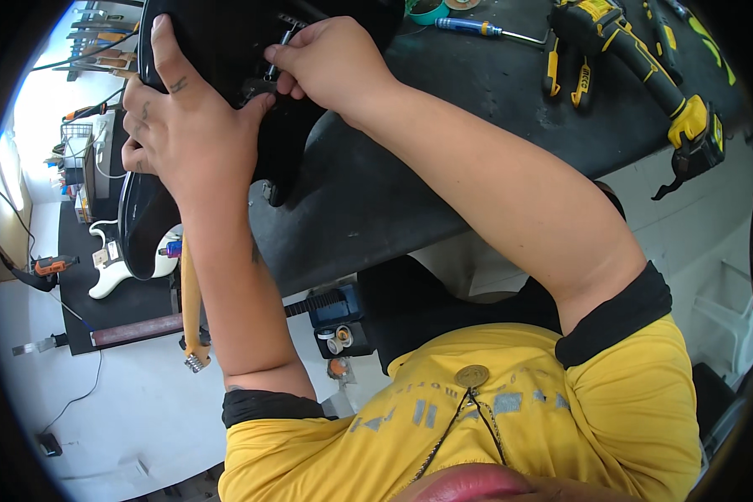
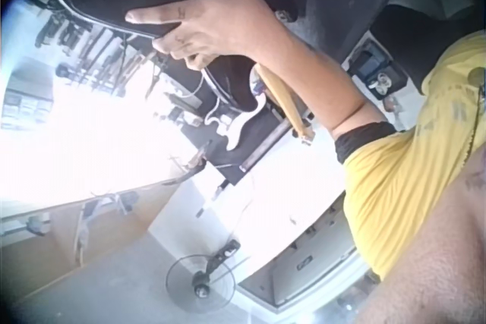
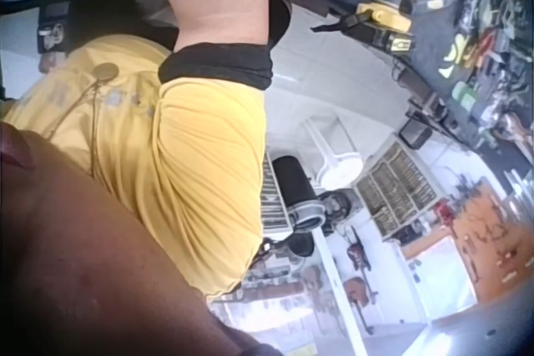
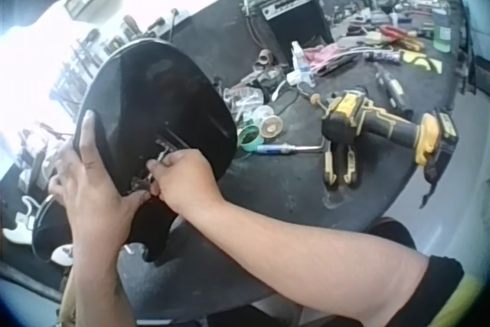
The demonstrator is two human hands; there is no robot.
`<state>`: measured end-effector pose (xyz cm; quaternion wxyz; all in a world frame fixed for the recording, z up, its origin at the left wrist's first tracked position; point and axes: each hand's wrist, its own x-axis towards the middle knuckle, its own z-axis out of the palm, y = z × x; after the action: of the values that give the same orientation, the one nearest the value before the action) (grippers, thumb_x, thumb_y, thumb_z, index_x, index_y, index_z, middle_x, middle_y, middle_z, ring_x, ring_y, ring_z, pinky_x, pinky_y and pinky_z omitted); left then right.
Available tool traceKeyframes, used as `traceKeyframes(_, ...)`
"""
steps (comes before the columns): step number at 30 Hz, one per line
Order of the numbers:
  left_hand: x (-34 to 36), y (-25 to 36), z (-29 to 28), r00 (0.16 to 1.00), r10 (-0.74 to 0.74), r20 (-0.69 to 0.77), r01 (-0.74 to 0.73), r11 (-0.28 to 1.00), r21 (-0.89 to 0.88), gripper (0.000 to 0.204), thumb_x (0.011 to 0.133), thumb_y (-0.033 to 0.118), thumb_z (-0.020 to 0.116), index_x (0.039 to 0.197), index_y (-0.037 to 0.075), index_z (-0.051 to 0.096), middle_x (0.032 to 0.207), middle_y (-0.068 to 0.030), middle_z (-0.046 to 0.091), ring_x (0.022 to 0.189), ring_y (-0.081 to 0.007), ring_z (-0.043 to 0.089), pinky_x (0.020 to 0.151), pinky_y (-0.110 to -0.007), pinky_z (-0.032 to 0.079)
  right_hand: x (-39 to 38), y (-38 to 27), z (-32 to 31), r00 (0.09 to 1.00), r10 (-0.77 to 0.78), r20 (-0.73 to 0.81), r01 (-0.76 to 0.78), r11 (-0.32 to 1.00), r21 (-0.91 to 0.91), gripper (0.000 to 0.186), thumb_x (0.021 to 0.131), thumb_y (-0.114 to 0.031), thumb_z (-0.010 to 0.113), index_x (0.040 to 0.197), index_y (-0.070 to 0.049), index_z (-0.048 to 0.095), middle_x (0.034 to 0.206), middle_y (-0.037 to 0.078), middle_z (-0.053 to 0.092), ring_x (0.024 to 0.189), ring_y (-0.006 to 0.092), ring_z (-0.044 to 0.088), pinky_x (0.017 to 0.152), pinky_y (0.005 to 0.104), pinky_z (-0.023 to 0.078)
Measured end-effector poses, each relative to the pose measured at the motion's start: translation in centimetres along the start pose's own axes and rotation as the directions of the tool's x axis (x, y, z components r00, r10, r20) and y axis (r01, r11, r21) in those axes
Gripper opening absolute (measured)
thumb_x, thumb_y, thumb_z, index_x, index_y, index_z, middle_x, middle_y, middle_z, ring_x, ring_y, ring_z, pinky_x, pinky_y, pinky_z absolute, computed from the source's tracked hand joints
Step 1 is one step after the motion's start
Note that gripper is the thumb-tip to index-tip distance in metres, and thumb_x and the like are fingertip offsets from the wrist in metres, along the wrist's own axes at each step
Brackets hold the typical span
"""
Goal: The person uses a power drill on the front of an electric guitar, rubs the guitar body with a sanding block, and works on the back cavity of the instrument using a small tool.
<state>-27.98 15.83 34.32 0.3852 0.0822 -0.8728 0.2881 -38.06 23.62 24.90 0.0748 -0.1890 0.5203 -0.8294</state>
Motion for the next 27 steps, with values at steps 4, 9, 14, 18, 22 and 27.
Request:
traceKeyframes(4,-0.1,0.8,-0.1,0.999,0.0,-0.049,0.001,0.999,0.037,0.127,0.063,0.05,0.098,0.163,0.028,0.022,0.139,-0.0355,0.05,0.133,-0.0527,0.051,0.101,-0.07,0.037,-0.4,0.2,0.2,1.0,-0.019,-0.014,0.019,1.0,0.019,0.025,0.098,-0.018,0.074,0.086,0.003,0.074,0.069,0.009,0.072,0.058,0.0118,0.063,0.056,0.0279,0.048)
traceKeyframes(9,-0.1,0.3,0.0,0.996,0.036,-0.082,-0.035,0.999,0.016,0.128,0.061,0.053,0.097,0.162,0.028,0.024,0.134,-0.0362,0.052,0.127,-0.0522,0.056,0.099,-0.068,0.039,-0.9,-0.2,0.5,1.0,0.012,0.0,-0.012,0.995,0.096,0.025,0.1,-0.016,0.071,0.085,0.004,0.074,0.069,0.01,0.072,0.058,0.012,0.064,0.057,0.0276,0.05)
traceKeyframes(14,-0.2,0.8,-0.2,0.994,0.041,-0.105,-0.039,0.999,0.023,0.128,0.06,0.052,0.098,0.162,0.027,0.025,0.131,-0.0347,0.054,0.122,-0.0519,0.058,0.097,-0.067,0.04,-1.0,0.5,1.0,0.999,0.017,-0.044,-0.013,0.995,0.096,0.027,0.101,-0.016,0.07,0.085,0.005,0.074,0.069,0.01,0.073,0.059,0.0123,0.065,0.058,0.0275,0.052)
traceKeyframes(18,0.0,0.7,-0.2,0.993,0.041,-0.112,-0.041,0.999,-0.004,0.13,0.058,0.048,0.1,0.162,0.028,0.024,0.13,-0.0339,0.054,0.121,-0.0513,0.059,0.095,-0.065,0.041,-1.0,1.1,1.4,0.995,-0.007,-0.1,0.012,0.999,0.053,0.022,0.098,-0.015,0.071,0.086,0.002,0.075,0.067,0.01,0.073,0.062,0.0168,0.071,0.065,0.0326,0.056)
traceKeyframes(22,-0.2,0.3,-0.2,0.993,0.047,-0.112,-0.05,0.999,-0.023,0.132,0.057,0.044,0.101,0.162,0.028,0.024,0.133,-0.0329,0.053,0.122,-0.0507,0.059,0.095,-0.064,0.041,-1.4,1.2,2.4,0.988,0.025,-0.154,0.001,0.985,0.17,0.02,0.098,-0.016,0.071,0.091,0.002,0.075,0.073,0.011,0.074,0.062,0.0171,0.071,0.063,0.0344,0.054)
traceKeyframes(27,-0.5,0.6,-0.5,0.992,0.039,-0.122,-0.043,0.999,-0.029,0.131,0.057,0.039,0.102,0.162,0.03,0.025,0.135,-0.0321,0.053,0.122,-0.0502,0.059,0.096,-0.063,0.04,-1.7,1.3,2.3,0.984,-0.032,-0.177,0.05,0.994,0.097,0.021,0.098,-0.017,0.072,0.091,0.003,0.074,0.074,0.012,0.074,0.064,0.017,0.071,0.062,0.0346,0.054)
